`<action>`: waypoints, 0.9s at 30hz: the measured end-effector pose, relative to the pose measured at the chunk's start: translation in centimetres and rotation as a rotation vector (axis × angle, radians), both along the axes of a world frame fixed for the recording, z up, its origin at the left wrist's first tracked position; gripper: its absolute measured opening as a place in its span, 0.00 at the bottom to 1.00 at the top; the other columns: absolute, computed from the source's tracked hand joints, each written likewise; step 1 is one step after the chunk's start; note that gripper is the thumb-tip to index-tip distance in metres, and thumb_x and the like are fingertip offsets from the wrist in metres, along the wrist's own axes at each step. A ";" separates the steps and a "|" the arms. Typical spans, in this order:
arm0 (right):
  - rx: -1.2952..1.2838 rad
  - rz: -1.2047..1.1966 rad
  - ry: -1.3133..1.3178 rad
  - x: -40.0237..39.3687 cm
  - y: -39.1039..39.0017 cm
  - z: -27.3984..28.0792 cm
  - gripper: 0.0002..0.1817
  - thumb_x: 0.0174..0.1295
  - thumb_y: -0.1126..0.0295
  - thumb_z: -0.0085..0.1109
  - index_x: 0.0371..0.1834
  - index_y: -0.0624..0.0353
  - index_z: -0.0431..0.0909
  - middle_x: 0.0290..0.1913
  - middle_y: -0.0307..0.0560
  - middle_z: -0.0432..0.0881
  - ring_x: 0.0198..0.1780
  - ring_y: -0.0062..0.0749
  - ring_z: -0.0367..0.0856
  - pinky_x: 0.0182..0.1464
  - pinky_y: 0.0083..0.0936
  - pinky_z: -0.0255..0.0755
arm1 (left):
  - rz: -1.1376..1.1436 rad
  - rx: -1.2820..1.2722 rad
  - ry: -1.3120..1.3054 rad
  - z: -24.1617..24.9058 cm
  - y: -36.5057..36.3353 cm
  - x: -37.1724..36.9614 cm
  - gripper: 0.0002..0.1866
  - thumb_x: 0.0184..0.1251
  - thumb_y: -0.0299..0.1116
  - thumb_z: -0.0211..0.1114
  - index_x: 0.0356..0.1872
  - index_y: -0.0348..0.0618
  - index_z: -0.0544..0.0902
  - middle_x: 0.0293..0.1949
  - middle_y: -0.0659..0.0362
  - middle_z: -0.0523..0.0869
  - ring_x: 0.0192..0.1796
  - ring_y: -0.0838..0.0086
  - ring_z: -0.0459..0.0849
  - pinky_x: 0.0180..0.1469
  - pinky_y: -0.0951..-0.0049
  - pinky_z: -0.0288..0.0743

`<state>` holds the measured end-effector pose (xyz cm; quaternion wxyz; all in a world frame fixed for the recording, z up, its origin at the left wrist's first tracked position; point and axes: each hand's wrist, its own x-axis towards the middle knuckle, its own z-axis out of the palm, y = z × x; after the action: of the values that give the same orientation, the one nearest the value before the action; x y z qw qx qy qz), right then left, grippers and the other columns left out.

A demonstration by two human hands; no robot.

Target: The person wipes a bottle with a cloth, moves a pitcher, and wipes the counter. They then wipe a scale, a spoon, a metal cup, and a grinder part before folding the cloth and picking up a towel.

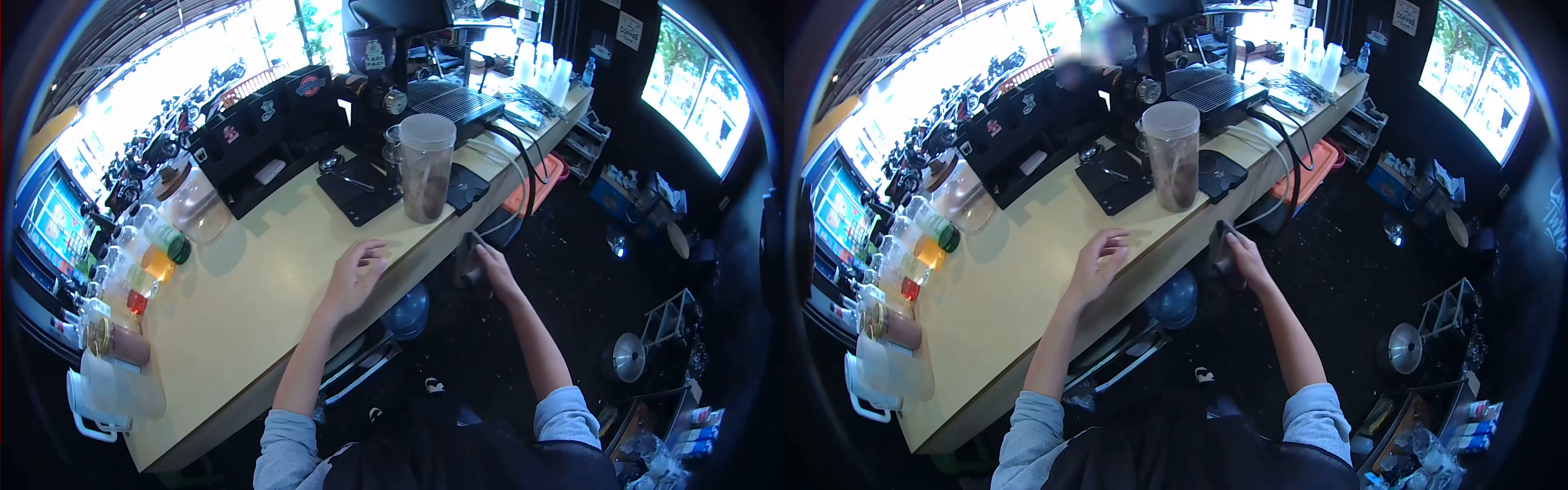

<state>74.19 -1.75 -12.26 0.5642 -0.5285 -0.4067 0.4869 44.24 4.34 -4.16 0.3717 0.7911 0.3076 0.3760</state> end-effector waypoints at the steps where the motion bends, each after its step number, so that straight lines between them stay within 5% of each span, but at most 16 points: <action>1: 0.037 -0.048 0.201 0.3 -0.7 0.6 0.22 0.68 0.60 0.47 0.60 0.61 0.69 0.50 0.44 0.79 0.47 0.28 0.79 0.51 0.25 0.72 | -0.011 0.006 -0.005 0.0 0.0 1.3 0.17 0.65 0.32 0.60 0.53 0.40 0.75 0.47 0.55 0.79 0.50 0.70 0.79 0.52 0.71 0.74; 4: 0.020 0.043 0.417 0.6 -3.3 3.3 0.23 0.66 0.59 0.49 0.60 0.61 0.69 0.50 0.46 0.79 0.47 0.31 0.80 0.50 0.27 0.73 | -0.170 -0.091 -0.032 -0.1 -0.5 5.7 0.23 0.63 0.35 0.62 0.58 0.39 0.72 0.52 0.50 0.78 0.55 0.66 0.77 0.59 0.67 0.69; 7: 0.031 0.169 0.547 0.6 -5.3 5.6 0.23 0.65 0.61 0.49 0.59 0.62 0.70 0.51 0.47 0.79 0.50 0.30 0.79 0.54 0.27 0.71 | -0.220 0.165 0.001 0.0 -0.3 9.2 0.30 0.65 0.37 0.62 0.66 0.41 0.64 0.63 0.47 0.69 0.66 0.63 0.67 0.66 0.63 0.60; 9: 0.044 0.254 0.487 1.6 -6.1 5.9 0.22 0.64 0.62 0.49 0.58 0.62 0.70 0.52 0.47 0.79 0.53 0.31 0.77 0.57 0.29 0.70 | -0.642 -0.369 0.093 0.6 0.5 10.7 0.38 0.63 0.40 0.64 0.70 0.42 0.56 0.70 0.47 0.59 0.72 0.62 0.57 0.71 0.63 0.49; 10: 0.050 0.240 0.484 2.1 -6.6 6.1 0.22 0.64 0.62 0.49 0.58 0.62 0.70 0.52 0.47 0.79 0.53 0.31 0.77 0.57 0.29 0.70 | -0.738 -0.372 0.072 0.6 0.9 11.4 0.31 0.62 0.43 0.66 0.64 0.41 0.67 0.61 0.50 0.72 0.63 0.66 0.70 0.64 0.67 0.62; 11: 0.040 0.233 0.386 2.6 -7.0 6.5 0.22 0.63 0.62 0.50 0.57 0.62 0.71 0.52 0.47 0.79 0.54 0.31 0.77 0.57 0.28 0.69 | -0.754 -0.368 0.074 0.8 1.3 12.1 0.31 0.62 0.43 0.66 0.64 0.41 0.67 0.61 0.50 0.72 0.63 0.66 0.70 0.64 0.67 0.62; 13: 0.037 0.207 0.287 3.4 -7.7 7.5 0.21 0.63 0.62 0.51 0.57 0.62 0.71 0.51 0.47 0.79 0.55 0.31 0.76 0.57 0.27 0.68 | -0.782 -0.294 0.317 2.4 1.5 13.2 0.21 0.62 0.42 0.66 0.51 0.40 0.78 0.47 0.58 0.82 0.48 0.71 0.80 0.51 0.71 0.71; 14: 0.111 0.126 0.046 3.7 -8.1 8.1 0.22 0.62 0.62 0.53 0.56 0.61 0.71 0.51 0.46 0.79 0.54 0.30 0.76 0.57 0.26 0.68 | -0.704 -0.216 0.208 2.8 0.8 13.7 0.14 0.61 0.40 0.66 0.38 0.39 0.81 0.32 0.62 0.84 0.34 0.75 0.79 0.39 0.72 0.71; 17: 0.243 -0.088 -0.453 2.9 -9.2 8.9 0.31 0.47 0.59 0.71 0.53 0.58 0.72 0.49 0.43 0.79 0.53 0.31 0.76 0.56 0.25 0.67 | -0.650 0.149 0.244 5.0 -0.8 15.4 0.13 0.58 0.38 0.66 0.38 0.39 0.80 0.29 0.56 0.83 0.33 0.73 0.80 0.38 0.72 0.72; 20: 0.256 -0.138 -0.741 1.9 -9.1 7.8 0.29 0.45 0.65 0.72 0.52 0.59 0.73 0.45 0.45 0.80 0.48 0.33 0.80 0.51 0.30 0.73 | -0.674 0.244 0.218 7.2 -2.3 16.3 0.13 0.56 0.37 0.66 0.37 0.38 0.80 0.27 0.53 0.82 0.31 0.71 0.81 0.36 0.72 0.72; 22: 0.231 -0.207 -0.779 3.6 -8.7 5.1 0.28 0.46 0.66 0.71 0.52 0.59 0.73 0.45 0.46 0.80 0.47 0.33 0.80 0.51 0.30 0.73 | -0.661 0.224 0.146 8.8 -3.0 16.1 0.14 0.56 0.39 0.66 0.36 0.37 0.81 0.28 0.48 0.82 0.33 0.60 0.84 0.37 0.65 0.74; 25: 0.195 -0.239 -0.694 4.0 -9.3 5.2 0.24 0.49 0.70 0.68 0.51 0.60 0.74 0.44 0.46 0.81 0.46 0.34 0.80 0.53 0.29 0.72 | -0.651 0.264 0.202 10.5 -2.8 14.9 0.14 0.56 0.38 0.66 0.36 0.37 0.81 0.28 0.47 0.83 0.34 0.58 0.83 0.38 0.65 0.74; 27: 0.513 -0.314 -0.597 2.4 -9.7 7.2 0.19 0.49 0.72 0.66 0.46 0.61 0.77 0.41 0.45 0.82 0.48 0.34 0.79 0.56 0.29 0.70 | -0.673 0.291 0.195 10.2 -2.2 14.5 0.15 0.56 0.38 0.67 0.35 0.36 0.81 0.28 0.48 0.83 0.33 0.60 0.83 0.37 0.67 0.73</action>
<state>76.55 -11.50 -5.02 0.6023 -0.5443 -0.5747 0.1034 58.79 2.16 6.06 0.3271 0.9245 0.0075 0.1957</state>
